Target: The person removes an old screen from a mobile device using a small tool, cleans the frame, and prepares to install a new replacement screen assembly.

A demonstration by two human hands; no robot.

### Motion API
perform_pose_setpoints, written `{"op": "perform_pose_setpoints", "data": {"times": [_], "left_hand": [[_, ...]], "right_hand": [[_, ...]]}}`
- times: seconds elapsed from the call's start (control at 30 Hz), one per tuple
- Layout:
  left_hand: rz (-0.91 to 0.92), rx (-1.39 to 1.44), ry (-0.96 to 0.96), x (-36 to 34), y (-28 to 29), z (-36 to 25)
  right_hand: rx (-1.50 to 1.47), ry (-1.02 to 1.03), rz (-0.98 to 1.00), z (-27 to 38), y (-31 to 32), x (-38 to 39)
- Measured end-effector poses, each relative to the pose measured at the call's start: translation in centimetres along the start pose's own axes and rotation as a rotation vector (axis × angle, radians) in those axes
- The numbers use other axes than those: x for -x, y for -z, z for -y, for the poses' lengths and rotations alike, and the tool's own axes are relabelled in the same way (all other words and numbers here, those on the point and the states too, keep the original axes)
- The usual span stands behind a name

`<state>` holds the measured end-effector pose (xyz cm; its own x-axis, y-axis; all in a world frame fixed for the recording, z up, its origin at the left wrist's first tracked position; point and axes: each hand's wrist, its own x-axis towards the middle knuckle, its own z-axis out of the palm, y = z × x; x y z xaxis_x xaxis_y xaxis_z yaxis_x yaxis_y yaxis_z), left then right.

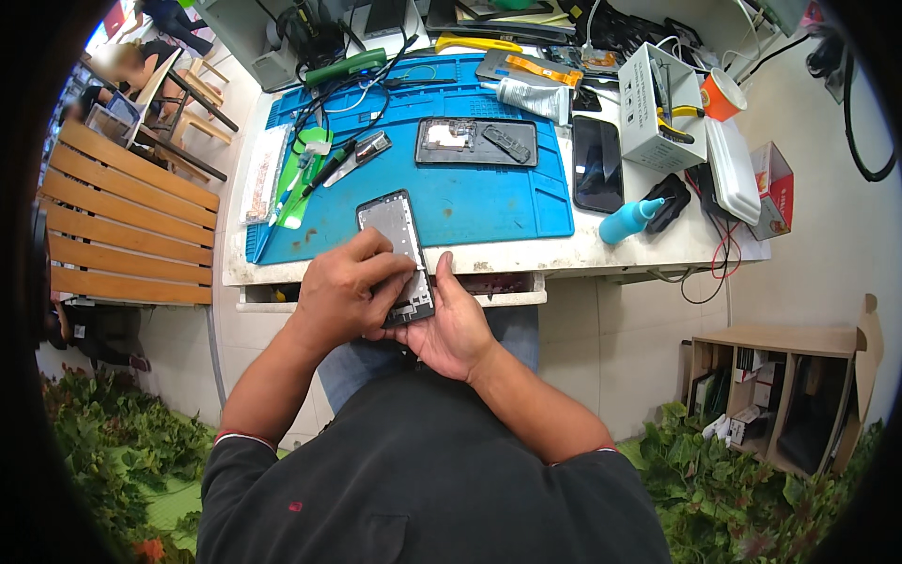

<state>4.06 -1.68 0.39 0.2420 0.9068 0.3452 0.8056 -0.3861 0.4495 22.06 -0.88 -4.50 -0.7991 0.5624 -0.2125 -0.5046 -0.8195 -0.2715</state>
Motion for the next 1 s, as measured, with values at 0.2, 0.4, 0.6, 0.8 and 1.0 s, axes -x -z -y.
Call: {"op": "perform_pose_setpoints", "data": {"times": [0.2,0.4,0.6,0.8,1.0], "left_hand": [[0.032,0.030,0.003,0.3,0.1,-0.3],[-0.023,-0.008,0.049,-1.2,0.0,0.7],[-0.046,-0.038,0.109,-1.6,-0.5,1.2],[-0.009,-0.047,0.047,-2.0,-0.2,1.9],[-0.010,-0.006,0.037,-3.0,0.0,2.9]], "right_hand": [[-0.018,-0.006,-0.057,0.0,-0.5,-0.1],[-0.023,-0.018,0.082,-0.1,1.5,-0.4],[-0.009,-0.021,0.027,-0.1,1.2,-0.5],[-0.033,-0.035,0.062,-0.1,1.8,-0.5],[-0.045,-0.042,0.068,0.1,1.5,-0.6]]}}
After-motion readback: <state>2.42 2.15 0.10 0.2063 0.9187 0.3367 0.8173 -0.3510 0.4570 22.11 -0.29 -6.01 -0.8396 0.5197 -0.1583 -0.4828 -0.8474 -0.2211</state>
